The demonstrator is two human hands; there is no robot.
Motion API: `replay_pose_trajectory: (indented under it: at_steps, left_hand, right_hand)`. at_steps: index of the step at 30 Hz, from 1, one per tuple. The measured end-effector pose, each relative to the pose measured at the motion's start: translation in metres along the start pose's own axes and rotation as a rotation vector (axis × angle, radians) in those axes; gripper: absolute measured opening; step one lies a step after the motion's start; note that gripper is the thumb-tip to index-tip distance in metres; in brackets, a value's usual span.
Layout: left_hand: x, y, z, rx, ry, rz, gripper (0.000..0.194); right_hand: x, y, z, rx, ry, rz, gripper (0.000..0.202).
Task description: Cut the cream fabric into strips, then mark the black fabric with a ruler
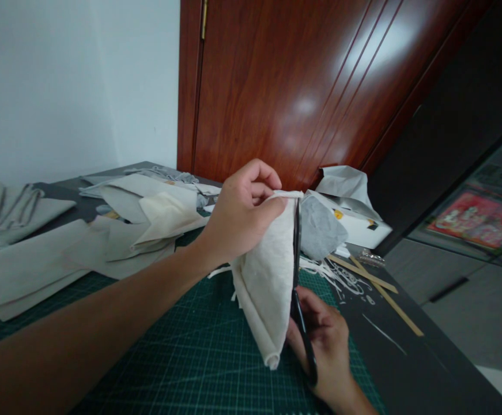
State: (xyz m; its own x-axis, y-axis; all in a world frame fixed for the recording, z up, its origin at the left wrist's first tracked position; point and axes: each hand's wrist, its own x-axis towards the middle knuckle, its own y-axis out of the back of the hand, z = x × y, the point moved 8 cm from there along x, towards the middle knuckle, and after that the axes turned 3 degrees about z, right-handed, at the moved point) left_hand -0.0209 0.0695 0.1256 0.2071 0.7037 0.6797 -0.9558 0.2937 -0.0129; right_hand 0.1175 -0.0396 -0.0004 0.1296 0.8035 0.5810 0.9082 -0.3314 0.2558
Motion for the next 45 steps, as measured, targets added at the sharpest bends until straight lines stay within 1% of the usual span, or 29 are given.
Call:
replay_pose_trajectory:
  at_steps: [2, 4, 7, 14, 19, 25, 30, 34, 36, 39, 41, 42, 45]
  left_hand:
    - [0.001, 0.004, 0.004, 0.022, -0.053, 0.058, 0.016]
    - [0.002, 0.006, 0.005, 0.05, -0.079, 0.085, 0.01]
    - [0.004, 0.006, 0.001, 0.071, -0.074, 0.089, 0.008]
    - [0.006, 0.005, -0.005, 0.116, -0.056, 0.079, 0.011]
    - [0.007, 0.005, -0.002, 0.175, -0.1, 0.056, 0.02]
    - [0.007, 0.005, 0.004, 0.239, -0.151, 0.022, 0.034]
    - [0.006, 0.003, 0.0, 0.23, -0.111, -0.007, 0.038]
    - [0.005, 0.001, -0.005, 0.144, -0.053, -0.029, 0.036]
    - [0.005, 0.0, -0.007, 0.048, -0.025, -0.03, 0.032]
    - [0.004, -0.003, -0.009, -0.08, 0.012, -0.05, 0.018]
    - [0.003, -0.003, -0.01, -0.084, 0.028, -0.053, 0.012]
    - [0.003, -0.002, -0.01, -0.066, 0.032, -0.043, 0.011]
    - [0.004, 0.0, -0.009, -0.011, 0.028, -0.003, 0.02]
  right_hand:
    - [-0.001, -0.002, 0.002, 0.027, -0.028, -0.02, 0.025]
    - [-0.002, -0.003, 0.005, 0.052, -0.054, -0.03, 0.026]
    - [-0.003, -0.003, 0.009, 0.077, -0.077, -0.037, 0.025]
    - [-0.003, -0.006, 0.011, 0.11, -0.1, -0.033, 0.022]
    - [-0.002, -0.007, 0.011, 0.132, -0.121, -0.044, 0.026]
    - [0.0, -0.007, 0.007, 0.123, -0.099, -0.039, 0.023]
    - [0.0, -0.005, 0.007, 0.123, -0.067, -0.022, 0.025]
    - [0.001, -0.004, 0.006, 0.128, -0.043, -0.005, 0.023]
    - [0.0, -0.006, 0.008, 0.127, -0.069, -0.028, 0.021]
    - [-0.002, -0.007, 0.011, 0.081, -0.099, -0.049, 0.019]
    - [-0.003, -0.006, 0.011, 0.058, -0.09, -0.046, 0.018]
    - [-0.003, -0.006, 0.011, 0.054, -0.084, -0.046, 0.019]
    - [-0.004, -0.007, 0.01, 0.07, -0.067, -0.055, 0.017]
